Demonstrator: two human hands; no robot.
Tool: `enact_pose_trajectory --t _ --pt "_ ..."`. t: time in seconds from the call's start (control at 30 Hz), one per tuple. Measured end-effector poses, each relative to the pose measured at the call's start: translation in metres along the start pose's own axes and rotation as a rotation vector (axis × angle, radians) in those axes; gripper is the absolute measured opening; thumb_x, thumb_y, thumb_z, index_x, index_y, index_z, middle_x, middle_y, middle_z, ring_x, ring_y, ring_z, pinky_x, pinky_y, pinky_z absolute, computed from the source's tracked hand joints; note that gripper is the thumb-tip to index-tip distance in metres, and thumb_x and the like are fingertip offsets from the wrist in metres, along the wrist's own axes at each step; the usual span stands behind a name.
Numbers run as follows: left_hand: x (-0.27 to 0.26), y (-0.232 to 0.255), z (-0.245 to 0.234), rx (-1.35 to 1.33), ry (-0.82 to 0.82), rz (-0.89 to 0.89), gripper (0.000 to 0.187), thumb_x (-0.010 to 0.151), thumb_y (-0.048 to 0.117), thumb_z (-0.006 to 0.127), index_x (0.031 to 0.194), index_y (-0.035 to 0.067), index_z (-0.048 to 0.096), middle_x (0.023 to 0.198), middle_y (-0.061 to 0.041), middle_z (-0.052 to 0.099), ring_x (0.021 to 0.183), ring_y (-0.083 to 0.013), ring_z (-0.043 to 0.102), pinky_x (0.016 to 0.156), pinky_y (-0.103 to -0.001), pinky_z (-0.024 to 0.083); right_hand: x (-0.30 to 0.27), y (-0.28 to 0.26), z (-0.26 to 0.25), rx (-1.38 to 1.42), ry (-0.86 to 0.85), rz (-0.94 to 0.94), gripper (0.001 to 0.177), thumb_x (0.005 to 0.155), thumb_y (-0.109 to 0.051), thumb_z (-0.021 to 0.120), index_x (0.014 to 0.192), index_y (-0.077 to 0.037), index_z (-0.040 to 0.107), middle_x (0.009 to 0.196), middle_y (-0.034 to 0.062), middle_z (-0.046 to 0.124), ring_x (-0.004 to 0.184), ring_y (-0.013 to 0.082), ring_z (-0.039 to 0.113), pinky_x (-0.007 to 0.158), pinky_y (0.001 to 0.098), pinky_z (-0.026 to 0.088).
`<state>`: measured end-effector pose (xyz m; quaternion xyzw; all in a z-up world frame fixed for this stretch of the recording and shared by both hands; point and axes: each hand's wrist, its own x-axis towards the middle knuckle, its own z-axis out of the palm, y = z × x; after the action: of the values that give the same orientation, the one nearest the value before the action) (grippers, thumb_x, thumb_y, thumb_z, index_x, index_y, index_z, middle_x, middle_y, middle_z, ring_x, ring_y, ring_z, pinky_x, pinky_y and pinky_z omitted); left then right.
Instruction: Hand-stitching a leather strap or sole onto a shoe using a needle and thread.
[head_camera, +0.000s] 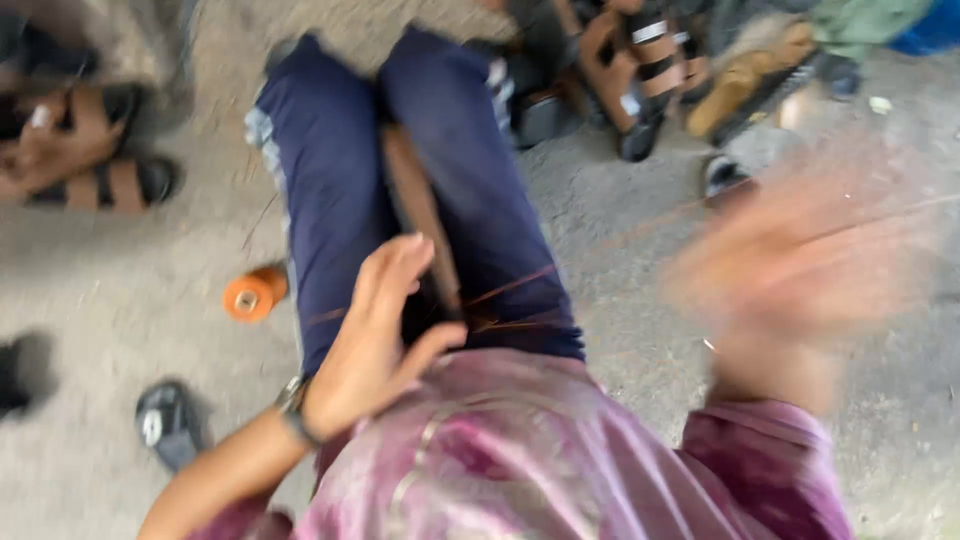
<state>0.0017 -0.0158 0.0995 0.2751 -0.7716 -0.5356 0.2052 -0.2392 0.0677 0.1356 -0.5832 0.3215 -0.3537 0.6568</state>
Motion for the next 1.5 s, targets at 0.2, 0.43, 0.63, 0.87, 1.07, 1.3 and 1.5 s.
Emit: enact_pose_trajectory --t 0.2,0.43,0.63,0.87,1.07,1.3,1.5 --pt "-0.032 -0.04 0.024 0.496 -0.075 -0.22 0.058 0.09 0.045 0.069 0.127 0.002 0.06 0.096 -0.014 0.059 0.074 -0.0408 0.069 0.059 -0.053 0.06 0.02 0.005 -0.002 -0.391 0.136 0.283 0.08 0.073 -0.019 0.086 0.141 -0.011 0.046 0.126 0.0047 0.068 0.085 0.0239 0.075 0.058 0.0302 0.064" --pt "-0.019 -0.045 -0.008 -0.339 -0.002 -0.146 0.028 0.101 0.02 0.06 0.078 0.011 0.073 0.08 -0.007 0.056 0.074 -0.0297 0.065 0.073 -0.036 0.053 -0.021 0.079 0.005 -0.672 0.167 0.322 0.049 0.086 -0.023 0.07 0.134 -0.024 0.061 0.062 -0.0048 0.066 0.056 0.0194 0.07 0.048 0.0382 0.057" --pt "0.039 -0.048 -0.02 -0.814 -0.145 0.004 0.036 0.107 0.02 0.045 0.091 0.006 0.074 0.078 -0.009 0.064 0.075 -0.0215 0.066 0.075 -0.035 0.054 0.01 0.045 0.001 -0.517 0.171 0.272 0.013 0.088 -0.009 0.065 0.095 -0.016 0.074 0.053 0.0012 0.06 0.051 0.0273 0.067 0.045 0.0347 0.056" --pt "0.056 -0.08 -0.04 -0.74 0.244 -0.17 0.041 0.106 0.013 0.049 0.067 0.006 0.059 0.062 -0.006 0.048 0.055 -0.021 0.049 0.058 -0.03 0.044 0.019 0.055 -0.004 -0.62 0.202 0.163 0.021 0.09 -0.016 0.067 0.11 -0.011 0.073 0.055 0.0013 0.058 0.047 0.0226 0.063 0.044 0.0327 0.053" --pt "0.011 -0.049 -0.042 0.401 0.232 0.118 0.033 0.095 0.015 0.073 0.12 -0.002 0.059 0.128 -0.023 0.055 0.123 -0.0442 0.053 0.107 -0.053 0.045 0.01 0.051 -0.011 -1.185 0.091 0.019 0.046 0.095 0.0 0.052 0.135 -0.019 0.065 0.098 0.0022 0.059 0.068 0.0163 0.062 0.058 0.0297 0.053" --pt "-0.011 -0.053 0.019 0.075 0.199 -0.067 0.06 0.075 0.027 0.088 0.122 0.003 0.061 0.111 -0.012 0.061 0.097 -0.0299 0.071 0.085 -0.038 0.061 0.024 0.038 -0.011 -1.387 0.04 -0.065 0.041 0.097 -0.007 0.055 0.134 -0.02 0.067 0.093 0.0022 0.059 0.064 0.0115 0.061 0.054 0.0213 0.052" --pt "-0.011 -0.059 0.022 0.059 0.235 -0.033 0.057 0.075 0.025 0.088 0.121 0.004 0.063 0.109 -0.01 0.062 0.099 -0.0275 0.071 0.088 -0.038 0.059 0.026 0.032 -0.01 -1.637 -0.037 -0.072 0.046 0.095 -0.009 0.055 0.136 -0.026 0.064 0.088 -0.0002 0.055 0.058 0.0098 0.052 0.049 0.0198 0.048"
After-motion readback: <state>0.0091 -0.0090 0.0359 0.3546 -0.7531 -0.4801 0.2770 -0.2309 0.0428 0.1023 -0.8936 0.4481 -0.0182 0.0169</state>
